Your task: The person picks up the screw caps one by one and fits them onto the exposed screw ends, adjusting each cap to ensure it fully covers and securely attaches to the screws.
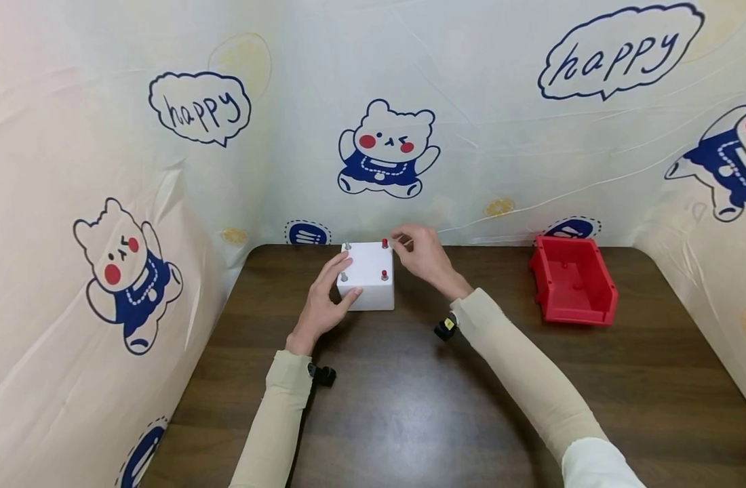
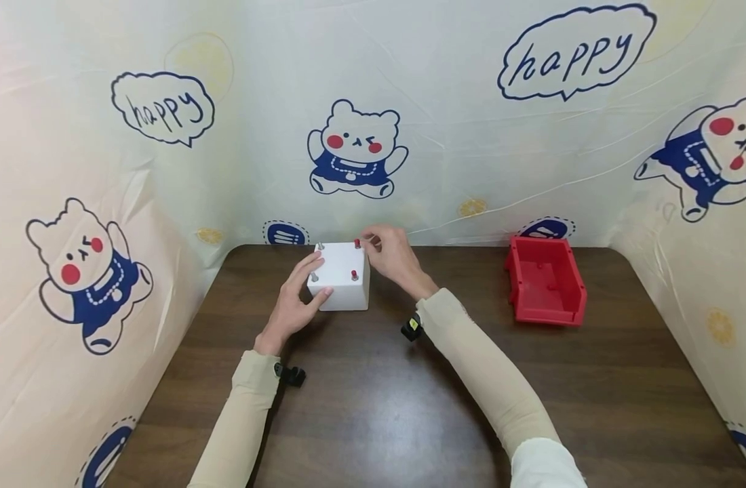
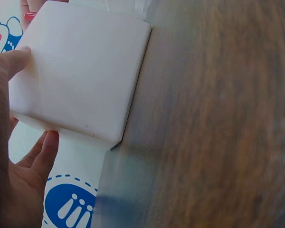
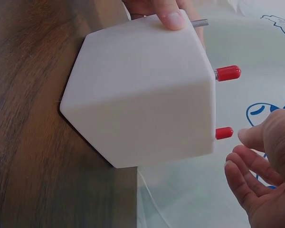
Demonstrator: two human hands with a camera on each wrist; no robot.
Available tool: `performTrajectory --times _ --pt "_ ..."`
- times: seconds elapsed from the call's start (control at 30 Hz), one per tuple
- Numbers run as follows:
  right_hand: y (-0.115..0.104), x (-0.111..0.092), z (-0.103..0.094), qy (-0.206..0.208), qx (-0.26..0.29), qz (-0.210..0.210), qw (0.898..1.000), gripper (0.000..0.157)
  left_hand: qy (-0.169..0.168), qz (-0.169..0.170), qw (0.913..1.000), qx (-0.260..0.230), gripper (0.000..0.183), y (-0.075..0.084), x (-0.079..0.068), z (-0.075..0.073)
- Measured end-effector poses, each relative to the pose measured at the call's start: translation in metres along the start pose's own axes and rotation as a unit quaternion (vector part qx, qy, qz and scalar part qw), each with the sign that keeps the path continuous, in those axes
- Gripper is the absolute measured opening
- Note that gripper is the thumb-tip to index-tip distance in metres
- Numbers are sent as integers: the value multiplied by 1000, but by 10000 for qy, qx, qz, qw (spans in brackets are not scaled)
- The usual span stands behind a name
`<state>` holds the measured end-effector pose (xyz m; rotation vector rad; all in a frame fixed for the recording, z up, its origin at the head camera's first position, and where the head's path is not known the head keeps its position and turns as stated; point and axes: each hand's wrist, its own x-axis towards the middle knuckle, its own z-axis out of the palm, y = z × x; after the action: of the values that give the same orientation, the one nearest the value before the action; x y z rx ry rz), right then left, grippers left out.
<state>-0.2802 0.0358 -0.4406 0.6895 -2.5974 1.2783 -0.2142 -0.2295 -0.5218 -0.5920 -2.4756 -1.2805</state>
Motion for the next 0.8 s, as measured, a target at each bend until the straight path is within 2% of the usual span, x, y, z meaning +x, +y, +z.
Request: performTrajectory --times 0.3,0.8 --pt "5 -6 -5 194 23 -350 9992 18 -41 -49 10000 14 66 -1 1 -1" --pt "13 -17 -13 318 78 -213 9992 16 -20 -22 10000 -6 65 -2 1 0"
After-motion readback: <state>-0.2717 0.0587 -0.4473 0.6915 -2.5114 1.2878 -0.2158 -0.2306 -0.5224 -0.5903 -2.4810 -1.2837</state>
